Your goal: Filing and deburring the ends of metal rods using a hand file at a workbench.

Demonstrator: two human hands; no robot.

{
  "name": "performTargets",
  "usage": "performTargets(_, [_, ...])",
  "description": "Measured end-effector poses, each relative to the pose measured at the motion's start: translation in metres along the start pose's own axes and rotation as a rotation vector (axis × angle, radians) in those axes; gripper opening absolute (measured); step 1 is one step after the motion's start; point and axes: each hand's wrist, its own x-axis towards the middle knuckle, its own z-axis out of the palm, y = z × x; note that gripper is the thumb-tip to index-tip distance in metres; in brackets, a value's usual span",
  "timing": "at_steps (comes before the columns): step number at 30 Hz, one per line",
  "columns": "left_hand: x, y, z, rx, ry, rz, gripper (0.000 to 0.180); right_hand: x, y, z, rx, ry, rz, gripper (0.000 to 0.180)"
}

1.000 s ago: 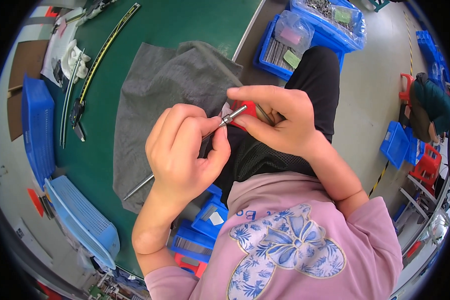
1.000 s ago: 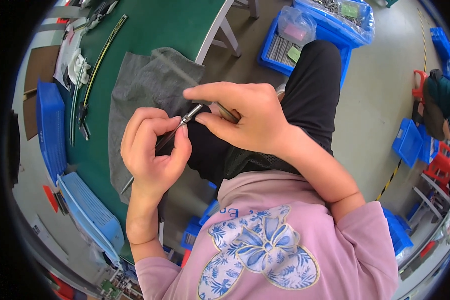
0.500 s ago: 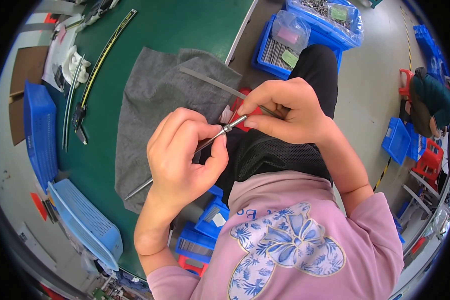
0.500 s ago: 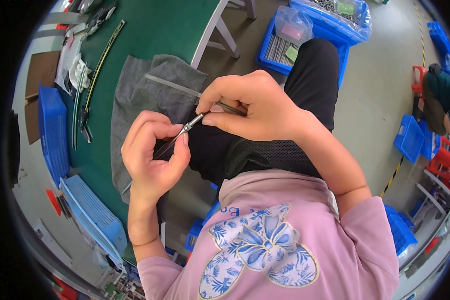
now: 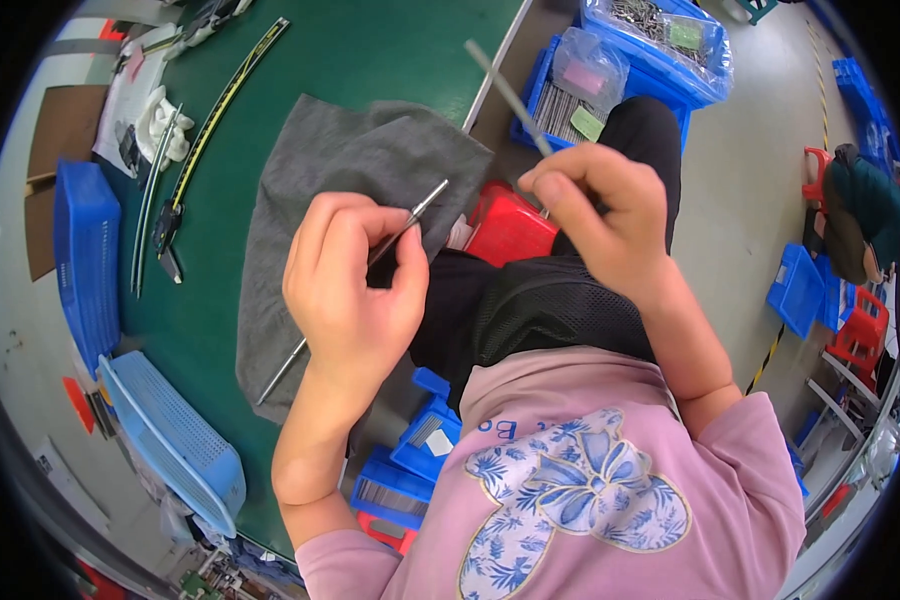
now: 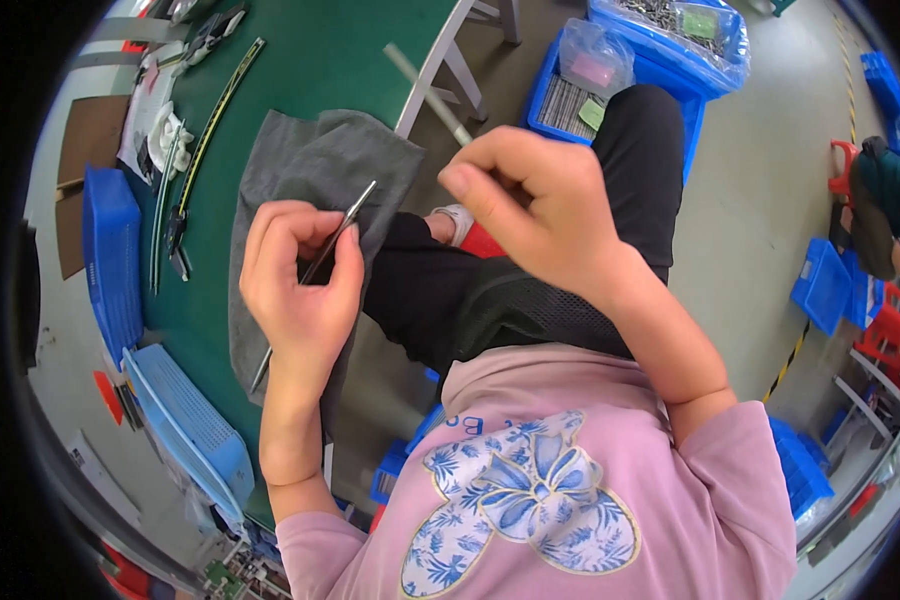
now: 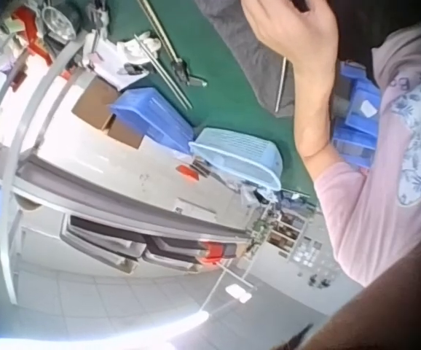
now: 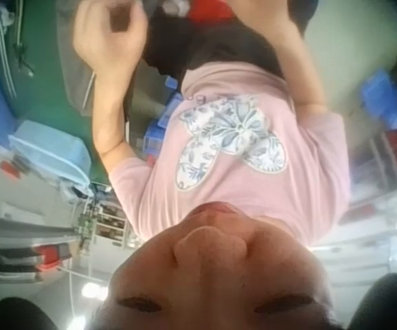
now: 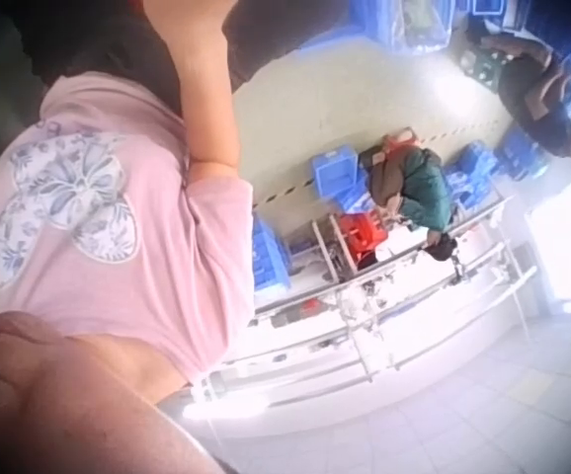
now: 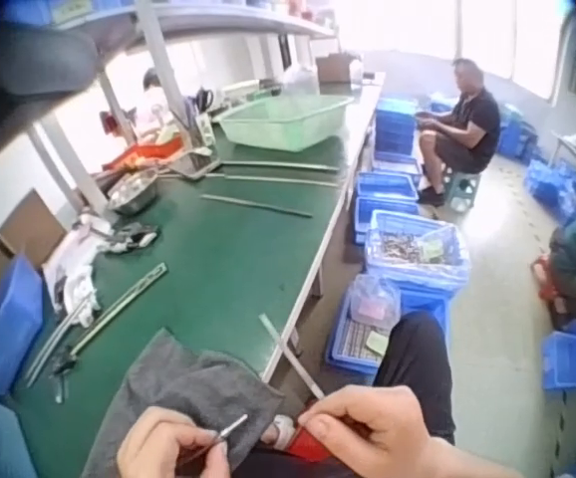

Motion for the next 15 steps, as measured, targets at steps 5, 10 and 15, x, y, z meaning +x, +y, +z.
performTargets(5, [0.001, 0.002, -0.001, -0.175, -0.051, -0.264, 0.012, -0.009, -0.001, 0.018, 0.005, -0.102, -0.051, 0.013])
performTargets(10, [-0.004, 0.000, 0.003, -0.012, -0.043, -0.134, 0.014, -0.015, 0.001, 0.017, -0.116, -0.017, -0.125, 0.023])
performTargets(15, [-0.005, 0.007, 0.006, -0.045, -0.050, -0.142, 0.017, -0.018, -0.006, 0.013, -0.058, -0.106, 0.045, 0.025])
